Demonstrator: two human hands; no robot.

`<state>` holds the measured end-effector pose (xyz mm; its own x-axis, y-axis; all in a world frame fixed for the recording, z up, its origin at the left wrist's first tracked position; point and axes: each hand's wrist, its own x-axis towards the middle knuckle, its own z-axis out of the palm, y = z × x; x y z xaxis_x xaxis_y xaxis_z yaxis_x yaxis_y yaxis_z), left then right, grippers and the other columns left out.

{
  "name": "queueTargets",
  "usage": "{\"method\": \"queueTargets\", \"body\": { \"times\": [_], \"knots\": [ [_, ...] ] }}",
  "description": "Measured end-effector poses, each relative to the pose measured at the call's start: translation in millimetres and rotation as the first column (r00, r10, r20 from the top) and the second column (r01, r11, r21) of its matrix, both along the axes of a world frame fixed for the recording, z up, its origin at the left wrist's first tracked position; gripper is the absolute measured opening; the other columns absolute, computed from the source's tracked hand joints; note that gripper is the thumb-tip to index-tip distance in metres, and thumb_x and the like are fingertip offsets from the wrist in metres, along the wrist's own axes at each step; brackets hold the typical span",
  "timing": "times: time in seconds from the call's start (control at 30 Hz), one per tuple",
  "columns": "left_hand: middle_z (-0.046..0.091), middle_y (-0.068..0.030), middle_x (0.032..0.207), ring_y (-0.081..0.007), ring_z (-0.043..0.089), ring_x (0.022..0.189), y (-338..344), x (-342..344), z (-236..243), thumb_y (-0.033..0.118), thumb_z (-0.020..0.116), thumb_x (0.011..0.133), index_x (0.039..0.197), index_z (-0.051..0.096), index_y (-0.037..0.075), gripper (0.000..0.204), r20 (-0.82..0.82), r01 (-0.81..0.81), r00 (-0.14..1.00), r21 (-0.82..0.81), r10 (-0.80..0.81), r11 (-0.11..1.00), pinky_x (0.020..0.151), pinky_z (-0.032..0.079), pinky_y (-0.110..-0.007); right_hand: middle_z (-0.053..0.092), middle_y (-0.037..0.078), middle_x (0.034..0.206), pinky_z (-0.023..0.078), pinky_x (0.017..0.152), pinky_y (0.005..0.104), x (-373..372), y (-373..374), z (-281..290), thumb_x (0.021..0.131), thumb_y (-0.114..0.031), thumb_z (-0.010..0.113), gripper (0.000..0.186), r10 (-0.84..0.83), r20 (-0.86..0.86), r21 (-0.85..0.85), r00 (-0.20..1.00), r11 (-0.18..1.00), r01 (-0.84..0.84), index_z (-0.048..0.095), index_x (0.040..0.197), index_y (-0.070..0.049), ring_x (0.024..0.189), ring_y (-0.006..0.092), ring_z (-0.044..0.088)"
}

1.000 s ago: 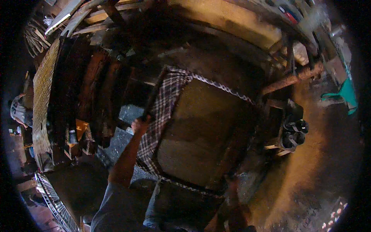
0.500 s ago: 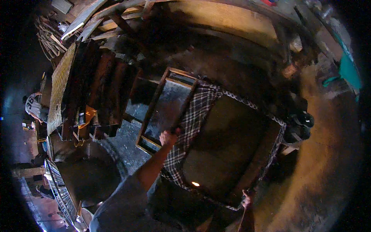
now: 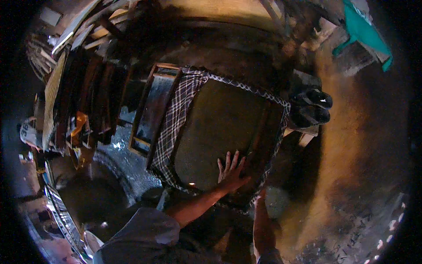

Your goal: The person scoops a liquid slurry from a large metal basin using a ladle and pours it onto a rectangular mesh screen. They smooth the wet sheet with their hands, lift the screen, and place the formed sheet onto a drying rack. The person repeats this process, handling the screen and slurry to produce multiple sheets.

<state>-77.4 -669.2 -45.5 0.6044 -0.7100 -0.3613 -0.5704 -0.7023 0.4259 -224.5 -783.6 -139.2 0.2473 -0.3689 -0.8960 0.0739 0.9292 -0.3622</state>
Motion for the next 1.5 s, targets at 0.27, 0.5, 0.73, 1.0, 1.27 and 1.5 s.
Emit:
{"method": "queueTargets", "body": {
  "times": [0.27, 0.5, 0.73, 1.0, 1.27, 1.5],
  "knots": [
    [0.0, -0.0063, 0.157, -0.0372, -0.006, 0.142, 22.4, -1.7, 61.3, 0.052, 0.059, 0.082, 0.149, 0.014, 0.017, 0.088, -0.034, -0.028, 0.999, -0.161, 0.023, 0.987, 0.103, 0.002, -0.071, 0.06, 0.013, 0.118, 0.043, 0.089, 0.0343, -25.3, -3.1, 72.6, 0.092, -0.043, 0.054, 0.056, 0.288, -0.189, -0.346, 0.939, 0.875, -0.338, 0.048, 0.13, -0.003, 0.102, 0.0224, 0.056],
    [0.007, -0.006, 0.156, -0.0313, 0.007, 0.143, 62.6, 90.5, 169.4, 0.035, 0.058, 0.086, 0.15, 0.009, 0.013, 0.083, -0.386, -0.375, 0.903, -0.497, 0.187, 0.783, 0.111, 0.008, -0.061, 0.059, 0.015, 0.118, 0.042, 0.091, 0.0339, 98.5, 43.7, 340.5, 0.094, -0.041, 0.051, 0.055, 0.453, -0.59, -0.741, 0.668, 0.025, -0.671, 0.047, 0.13, 0.0, 0.103, 0.0228, 0.057],
    [0.029, -0.0118, 0.147, -0.022, 0.035, 0.131, 294.0, 165.0, 176.1, 0.03, 0.052, 0.089, 0.142, 0.029, 0.003, 0.064, -0.612, -0.972, -0.202, 0.031, -0.764, 0.232, 0.108, 0.03, -0.033, 0.061, 0.02, 0.105, 0.046, 0.084, 0.0381, 282.5, 292.2, 455.4, 0.088, -0.038, 0.061, 0.047, 0.346, -0.902, -0.43, 0.259, -0.777, -0.46, 0.056, 0.113, 0.001, 0.096, 0.0332, 0.059],
    [0.036, -0.0106, 0.138, -0.0218, 0.04, 0.124, 496.8, 33.0, -78.4, 0.026, 0.054, 0.088, 0.135, 0.036, 0.004, 0.055, -0.806, -0.757, -0.378, 0.552, -0.456, -0.349, 0.104, 0.033, -0.034, 0.041, 0.021, 0.117, 0.045, 0.088, 0.042, 331.0, 479.5, 267.4, 0.084, -0.03, 0.063, 0.063, 0.497, -0.868, -0.488, 0.0, -0.853, -0.186, 0.04, 0.13, 0.006, 0.106, 0.0376, 0.047],
    [0.043, -0.0093, 0.129, -0.0215, 0.044, 0.117, 556.3, -7.5, -161.2, 0.021, 0.056, 0.087, 0.128, 0.043, 0.005, 0.046, -0.79, -0.573, -0.533, 0.6, -0.302, -0.558, 0.1, 0.037, -0.035, 0.034, 0.021, 0.136, 0.044, 0.09, 0.0424, 321.1, 516.4, 153.2, 0.082, -0.016, 0.067, 0.064, 0.576, -0.807, -0.561, -0.133, -0.817, -0.136, 0.038, 0.137, -0.001, 0.109, 0.0358, 0.049],
    [0.049, -0.0082, 0.121, -0.0213, 0.048, 0.111, 589.9, 80.7, -183.9, 0.017, 0.057, 0.087, 0.122, 0.049, 0.005, 0.039, -0.902, -0.643, -0.425, 0.356, -0.071, -0.679, 0.096, 0.04, -0.036, 0.049, 0.014, 0.13, 0.046, 0.093, 0.0374, 293.5, 410.8, 143.3, 0.084, -0.009, 0.063, 0.042, 0.771, -0.63, -0.709, -0.091, -0.619, -0.339, 0.054, 0.124, -0.005, 0.116, 0.0304, 0.052]
  ]
}}
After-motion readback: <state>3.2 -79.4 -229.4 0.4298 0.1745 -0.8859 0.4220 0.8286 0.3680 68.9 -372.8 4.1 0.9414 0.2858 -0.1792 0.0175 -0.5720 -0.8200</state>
